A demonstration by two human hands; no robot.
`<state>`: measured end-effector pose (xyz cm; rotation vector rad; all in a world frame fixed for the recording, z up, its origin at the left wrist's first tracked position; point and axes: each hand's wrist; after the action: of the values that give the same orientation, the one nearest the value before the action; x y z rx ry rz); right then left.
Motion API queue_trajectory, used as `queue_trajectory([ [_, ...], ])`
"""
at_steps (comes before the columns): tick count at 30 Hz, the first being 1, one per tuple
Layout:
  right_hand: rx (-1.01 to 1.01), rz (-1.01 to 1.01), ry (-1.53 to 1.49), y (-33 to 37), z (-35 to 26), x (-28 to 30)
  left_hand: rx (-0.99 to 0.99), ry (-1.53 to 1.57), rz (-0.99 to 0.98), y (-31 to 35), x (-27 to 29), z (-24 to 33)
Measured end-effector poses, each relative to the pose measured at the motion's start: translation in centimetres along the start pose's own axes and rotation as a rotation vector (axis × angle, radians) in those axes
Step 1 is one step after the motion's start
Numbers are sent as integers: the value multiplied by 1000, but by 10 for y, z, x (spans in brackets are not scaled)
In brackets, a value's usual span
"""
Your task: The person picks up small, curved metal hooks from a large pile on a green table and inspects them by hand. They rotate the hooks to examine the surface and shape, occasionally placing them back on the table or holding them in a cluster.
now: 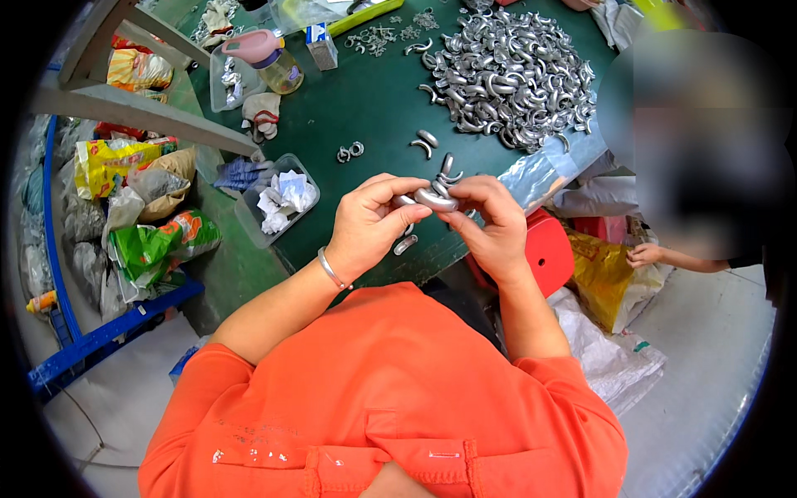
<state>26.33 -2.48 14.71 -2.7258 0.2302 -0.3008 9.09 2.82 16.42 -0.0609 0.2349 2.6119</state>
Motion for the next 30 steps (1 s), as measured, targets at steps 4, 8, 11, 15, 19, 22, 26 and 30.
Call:
queue_trajectory([
  [4, -204, 77, -361, 6, -9, 0, -19, -6, 0, 1, -1, 2],
  [8, -180, 146, -394, 7, -12, 0, 20, 46, -33, 1, -5, -1],
  [11, -93, 79, -191, 11, -6, 3, 172, 257, -73, -2, -7, -3],
  [15, 33, -37, -24, 6, 3, 11, 265, 281, -93, -3, -4, -15],
  [19, -268, 170, 186, 6, 87, 53, 375, 240, -43, -6, -4, -20],
  [22, -210, 288, 615, -11, 139, 92, 427, 217, -35, -11, -2, -29],
  [26, -215, 275, 934, -11, 199, 124, 468, 159, -31, -17, -4, -34],
  [30, -325, 192, 875, -9, 207, 126, 494, 120, -21, -16, -2, -36],
])
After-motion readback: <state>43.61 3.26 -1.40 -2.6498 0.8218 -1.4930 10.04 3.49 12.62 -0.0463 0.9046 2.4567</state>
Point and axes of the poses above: each hand's wrist, its own y-axis away from the middle knuckle, its own x-axis out of the back of the hand, z = x × y, and after that the axes turned 5 degrees about x, right-handed
